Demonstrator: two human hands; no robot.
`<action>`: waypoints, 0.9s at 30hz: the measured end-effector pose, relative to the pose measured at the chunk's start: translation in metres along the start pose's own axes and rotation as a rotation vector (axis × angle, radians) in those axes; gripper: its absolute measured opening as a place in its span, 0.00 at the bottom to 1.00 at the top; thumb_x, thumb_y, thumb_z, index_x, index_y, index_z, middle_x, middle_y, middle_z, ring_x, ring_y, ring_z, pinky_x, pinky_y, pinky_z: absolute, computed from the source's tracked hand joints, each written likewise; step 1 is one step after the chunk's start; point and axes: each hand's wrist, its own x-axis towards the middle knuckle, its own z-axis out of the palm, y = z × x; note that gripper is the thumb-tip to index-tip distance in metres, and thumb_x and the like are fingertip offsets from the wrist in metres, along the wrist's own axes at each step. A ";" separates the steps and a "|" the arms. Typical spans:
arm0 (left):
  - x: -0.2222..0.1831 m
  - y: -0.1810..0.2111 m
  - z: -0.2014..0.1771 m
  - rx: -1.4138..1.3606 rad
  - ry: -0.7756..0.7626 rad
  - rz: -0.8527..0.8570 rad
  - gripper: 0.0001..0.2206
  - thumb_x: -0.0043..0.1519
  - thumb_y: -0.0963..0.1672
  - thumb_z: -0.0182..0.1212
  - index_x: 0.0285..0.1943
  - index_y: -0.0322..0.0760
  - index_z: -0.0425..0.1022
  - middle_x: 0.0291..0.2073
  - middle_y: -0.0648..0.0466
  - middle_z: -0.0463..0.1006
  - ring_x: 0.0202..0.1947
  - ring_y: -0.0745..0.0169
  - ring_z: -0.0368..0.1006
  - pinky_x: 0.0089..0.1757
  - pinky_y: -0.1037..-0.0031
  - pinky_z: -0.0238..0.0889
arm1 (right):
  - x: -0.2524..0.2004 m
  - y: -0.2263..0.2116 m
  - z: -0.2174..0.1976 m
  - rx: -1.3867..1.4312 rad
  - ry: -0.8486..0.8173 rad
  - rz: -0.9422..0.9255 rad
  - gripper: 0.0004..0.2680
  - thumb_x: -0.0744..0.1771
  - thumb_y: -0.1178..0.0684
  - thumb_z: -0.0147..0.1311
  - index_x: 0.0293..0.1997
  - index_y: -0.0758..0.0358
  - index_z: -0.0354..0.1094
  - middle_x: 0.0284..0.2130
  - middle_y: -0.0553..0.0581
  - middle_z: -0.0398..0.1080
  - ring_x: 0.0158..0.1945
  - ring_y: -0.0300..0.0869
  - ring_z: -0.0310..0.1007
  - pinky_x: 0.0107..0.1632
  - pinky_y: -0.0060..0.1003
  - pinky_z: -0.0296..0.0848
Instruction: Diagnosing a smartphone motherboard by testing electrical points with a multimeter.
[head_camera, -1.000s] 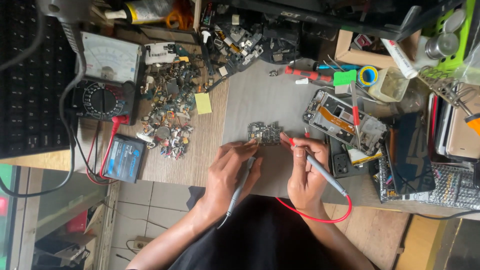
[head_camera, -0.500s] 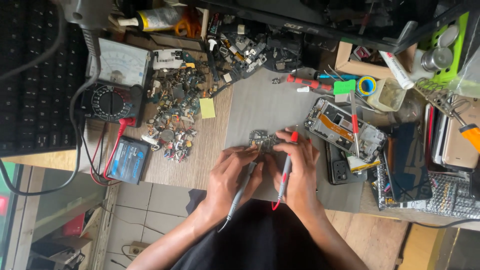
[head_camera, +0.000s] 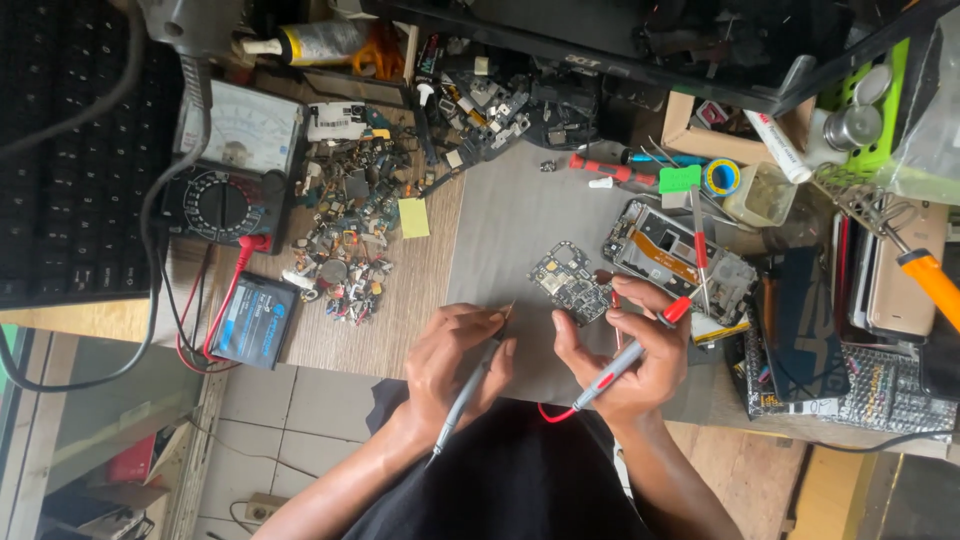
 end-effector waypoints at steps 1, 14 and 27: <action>-0.001 -0.001 0.000 0.001 0.002 0.002 0.08 0.55 0.38 0.72 0.38 0.22 0.80 0.27 0.40 0.82 0.29 0.42 0.83 0.35 0.59 0.77 | 0.000 0.000 0.000 0.002 0.001 -0.002 0.18 0.60 0.55 0.76 0.43 0.69 0.65 0.44 0.71 0.72 0.47 0.58 0.80 0.49 0.46 0.81; 0.015 0.013 0.001 -0.026 -0.057 -0.072 0.09 0.59 0.38 0.67 0.46 0.23 0.81 0.28 0.41 0.83 0.28 0.45 0.81 0.34 0.61 0.75 | 0.006 -0.004 -0.002 0.120 -0.008 -0.040 0.18 0.61 0.57 0.74 0.45 0.70 0.63 0.45 0.71 0.69 0.48 0.60 0.77 0.48 0.50 0.83; 0.015 0.022 0.007 -0.079 -0.018 -0.162 0.10 0.59 0.40 0.68 0.45 0.23 0.81 0.26 0.42 0.81 0.27 0.48 0.80 0.30 0.65 0.74 | 0.010 -0.007 -0.002 0.170 -0.009 -0.089 0.18 0.61 0.58 0.73 0.46 0.69 0.62 0.46 0.71 0.68 0.49 0.63 0.75 0.48 0.53 0.83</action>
